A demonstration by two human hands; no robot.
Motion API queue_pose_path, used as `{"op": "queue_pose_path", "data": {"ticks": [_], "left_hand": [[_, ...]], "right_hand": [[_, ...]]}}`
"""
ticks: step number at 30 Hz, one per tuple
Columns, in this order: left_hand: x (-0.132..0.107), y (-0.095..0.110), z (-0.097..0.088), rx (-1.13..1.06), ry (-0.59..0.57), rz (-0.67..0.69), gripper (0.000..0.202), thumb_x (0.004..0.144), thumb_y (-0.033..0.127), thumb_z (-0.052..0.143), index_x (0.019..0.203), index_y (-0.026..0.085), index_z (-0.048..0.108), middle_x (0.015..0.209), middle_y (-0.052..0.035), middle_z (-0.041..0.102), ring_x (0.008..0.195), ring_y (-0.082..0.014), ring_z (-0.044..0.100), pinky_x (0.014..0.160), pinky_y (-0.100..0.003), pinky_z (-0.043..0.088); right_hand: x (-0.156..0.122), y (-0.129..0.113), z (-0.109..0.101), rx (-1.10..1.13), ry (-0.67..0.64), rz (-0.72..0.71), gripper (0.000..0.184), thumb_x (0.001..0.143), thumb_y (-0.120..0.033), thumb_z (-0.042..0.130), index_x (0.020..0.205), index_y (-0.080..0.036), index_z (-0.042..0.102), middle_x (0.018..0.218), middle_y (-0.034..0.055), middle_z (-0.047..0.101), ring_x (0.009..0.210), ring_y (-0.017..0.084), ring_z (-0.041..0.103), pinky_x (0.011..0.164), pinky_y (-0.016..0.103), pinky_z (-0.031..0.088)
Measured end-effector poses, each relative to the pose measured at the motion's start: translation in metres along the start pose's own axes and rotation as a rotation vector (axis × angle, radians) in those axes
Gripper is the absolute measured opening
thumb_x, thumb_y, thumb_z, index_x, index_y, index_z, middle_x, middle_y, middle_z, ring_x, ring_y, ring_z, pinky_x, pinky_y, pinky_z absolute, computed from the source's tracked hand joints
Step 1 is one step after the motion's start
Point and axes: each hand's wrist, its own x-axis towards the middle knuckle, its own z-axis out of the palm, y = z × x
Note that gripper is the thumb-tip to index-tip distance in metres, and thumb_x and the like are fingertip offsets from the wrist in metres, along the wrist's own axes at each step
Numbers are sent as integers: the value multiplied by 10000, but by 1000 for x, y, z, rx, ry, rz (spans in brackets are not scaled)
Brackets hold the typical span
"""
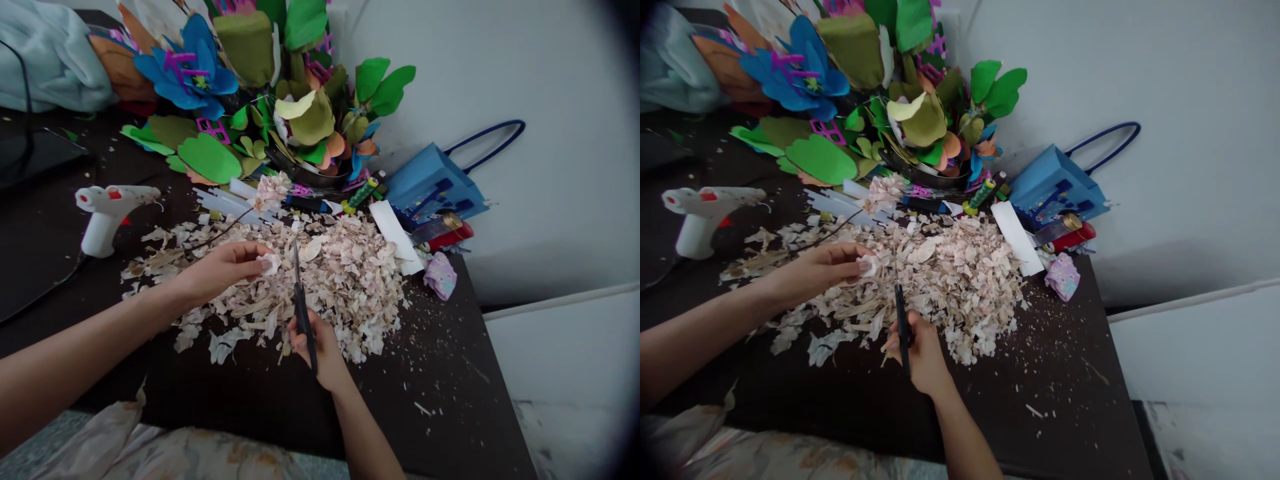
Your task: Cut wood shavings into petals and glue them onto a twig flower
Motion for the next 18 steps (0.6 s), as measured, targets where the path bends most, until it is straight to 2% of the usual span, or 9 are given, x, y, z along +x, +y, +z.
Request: {"op": "queue_pose_path", "data": {"ticks": [5,11,15,18], "left_hand": [[-4,2,7,65,-56,-39,264,795,397,707,949,190,654,787,-1,610,660,-108,521,613,-229,432],[-7,-1,11,52,-87,-58,289,792,387,707,1000,195,645,832,-20,638,680,-127,556,622,-252,459],[-9,-1,14,9,-64,-65,240,794,370,724,926,188,639,782,1,621,652,-106,540,624,-240,451],[-13,1,19,-6,-103,-104,230,797,370,728,883,184,622,703,18,606,618,-99,522,586,-225,425]], "right_hand": [[0,-1,-2,126,31,17,503,816,-676,568,886,-178,562,652,-11,512,559,125,467,549,257,386],[-1,3,-3,110,53,-10,537,816,-710,536,909,-182,566,656,-8,514,566,130,470,551,264,383],[1,0,-1,155,74,1,491,813,-676,572,858,-187,551,641,-17,504,555,124,461,551,262,382],[2,-5,0,192,101,30,442,812,-632,609,814,-197,535,620,-27,498,540,122,467,547,261,395]]}}
